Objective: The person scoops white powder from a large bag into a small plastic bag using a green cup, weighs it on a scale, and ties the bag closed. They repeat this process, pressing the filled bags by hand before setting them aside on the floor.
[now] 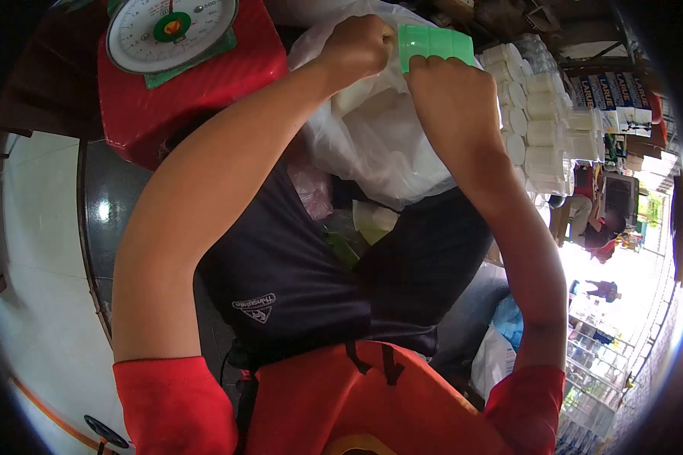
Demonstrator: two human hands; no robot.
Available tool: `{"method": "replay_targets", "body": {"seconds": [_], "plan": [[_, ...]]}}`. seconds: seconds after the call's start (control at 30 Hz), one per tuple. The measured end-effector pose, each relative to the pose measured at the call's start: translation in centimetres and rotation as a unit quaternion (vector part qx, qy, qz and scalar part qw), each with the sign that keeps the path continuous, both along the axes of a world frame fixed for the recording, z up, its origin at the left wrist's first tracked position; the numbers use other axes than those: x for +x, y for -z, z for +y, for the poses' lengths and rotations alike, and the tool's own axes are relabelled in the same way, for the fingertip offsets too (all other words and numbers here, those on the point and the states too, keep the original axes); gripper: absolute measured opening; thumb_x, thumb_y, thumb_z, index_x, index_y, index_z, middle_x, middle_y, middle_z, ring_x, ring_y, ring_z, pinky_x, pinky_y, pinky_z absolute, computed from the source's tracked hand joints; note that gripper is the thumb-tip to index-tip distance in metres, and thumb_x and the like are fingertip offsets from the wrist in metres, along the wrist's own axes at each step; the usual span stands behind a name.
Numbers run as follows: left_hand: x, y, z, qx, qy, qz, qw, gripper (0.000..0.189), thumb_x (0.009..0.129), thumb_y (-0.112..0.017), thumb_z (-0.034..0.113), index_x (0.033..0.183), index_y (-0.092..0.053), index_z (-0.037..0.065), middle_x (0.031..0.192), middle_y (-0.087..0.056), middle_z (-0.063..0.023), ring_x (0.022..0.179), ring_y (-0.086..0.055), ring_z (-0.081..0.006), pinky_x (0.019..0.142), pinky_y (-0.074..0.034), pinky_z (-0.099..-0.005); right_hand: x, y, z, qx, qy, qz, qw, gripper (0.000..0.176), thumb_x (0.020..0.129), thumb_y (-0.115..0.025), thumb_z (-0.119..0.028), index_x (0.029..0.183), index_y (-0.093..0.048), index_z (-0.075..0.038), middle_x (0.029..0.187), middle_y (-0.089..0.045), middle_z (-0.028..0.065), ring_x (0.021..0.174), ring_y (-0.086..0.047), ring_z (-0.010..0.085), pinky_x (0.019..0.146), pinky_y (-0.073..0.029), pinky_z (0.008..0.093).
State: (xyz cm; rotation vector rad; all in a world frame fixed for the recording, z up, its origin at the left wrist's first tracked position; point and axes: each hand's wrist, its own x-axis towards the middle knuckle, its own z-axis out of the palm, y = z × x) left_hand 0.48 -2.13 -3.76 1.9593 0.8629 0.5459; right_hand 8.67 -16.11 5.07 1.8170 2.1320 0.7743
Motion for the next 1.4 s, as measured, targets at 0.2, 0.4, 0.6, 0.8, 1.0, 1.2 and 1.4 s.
{"method": "replay_targets", "body": {"seconds": [0.2,0.4,0.6,0.8,1.0,1.2,1.4], "plan": [[-0.2,1.0,0.3,0.038,0.003,-0.039,0.998,0.016,0.086,-0.059,0.014,0.075,-0.068,0.006,0.072,-0.068,-0.0181,0.072,-0.066,-0.0376,0.07,-0.051,-0.0486,0.8,-0.7,-1.6,0.008,0.066,0.076,0.995,0.017,0.091,-0.064,-0.019,0.08,-0.072,-0.008,0.073,-0.072,0.0132,0.072,-0.074,0.0301,0.062,-0.058,0.0426],[0.0,2.9,1.4,0.121,-0.014,-0.076,0.99,0.017,0.088,-0.059,0.016,0.082,-0.072,0.008,0.083,-0.071,-0.019,0.078,-0.067,-0.0428,0.074,-0.052,-0.0499,2.9,1.3,-3.5,-0.045,0.244,0.215,0.945,0.048,0.103,-0.051,-0.041,0.084,-0.074,-0.003,0.081,-0.073,0.0221,0.08,-0.073,0.0408,0.074,-0.058,0.0519],[-0.6,2.7,1.3,0.138,0.009,-0.041,0.99,0.028,0.102,-0.061,0.027,0.114,-0.076,0.008,0.068,-0.07,-0.0144,0.056,-0.069,-0.0231,0.061,-0.054,-0.0383,4.0,2.9,1.2,-0.157,0.327,0.232,0.903,0.072,0.103,-0.036,-0.059,0.093,-0.077,-0.002,0.092,-0.075,0.0236,0.092,-0.073,0.0429,0.088,-0.055,0.0528],[-0.4,2.2,0.5,0.153,0.047,-0.057,0.985,0.029,0.103,-0.06,0.027,0.117,-0.076,0.007,0.068,-0.069,-0.0138,0.056,-0.068,-0.0223,0.061,-0.054,-0.0391,4.9,4.5,4.8,-0.183,0.291,0.202,0.917,0.059,0.094,-0.056,-0.057,0.1,-0.077,-0.002,0.1,-0.076,0.0209,0.096,-0.074,0.0387,0.089,-0.056,0.0497],[-0.6,1.6,0.4,0.092,0.035,-0.039,0.994,0.029,0.102,-0.061,0.028,0.116,-0.075,0.007,0.069,-0.07,-0.0139,0.056,-0.069,-0.0224,0.061,-0.055,-0.0387,6.2,4.8,4.0,-0.195,0.268,0.213,0.919,0.042,0.083,-0.072,-0.041,0.105,-0.078,-0.005,0.097,-0.077,0.0164,0.094,-0.074,0.0357,0.087,-0.058,0.0461],[-0.6,1.4,1.1,0.071,0.011,-0.029,0.997,0.028,0.099,-0.061,0.024,0.11,-0.077,0.004,0.066,-0.07,-0.0154,0.058,-0.07,-0.0267,0.068,-0.056,-0.0412,8.0,3.6,2.0,-0.151,0.265,0.287,0.908,0.039,0.083,-0.069,-0.041,0.097,-0.08,-0.007,0.092,-0.076,0.0181,0.093,-0.074,0.0365,0.088,-0.057,0.0457],[-1.1,-0.4,0.7,0.111,0.049,-0.005,0.993,0.028,0.098,-0.061,0.019,0.083,-0.067,-0.003,0.064,-0.067,-0.0189,0.064,-0.072,-0.0338,0.066,-0.055,-0.0452,7.4,2.0,1.1,-0.129,0.273,0.352,0.886,0.041,0.082,-0.066,-0.045,0.091,-0.081,-0.009,0.092,-0.076,0.02,0.091,-0.074,0.0389,0.089,-0.056,0.0473]]}}
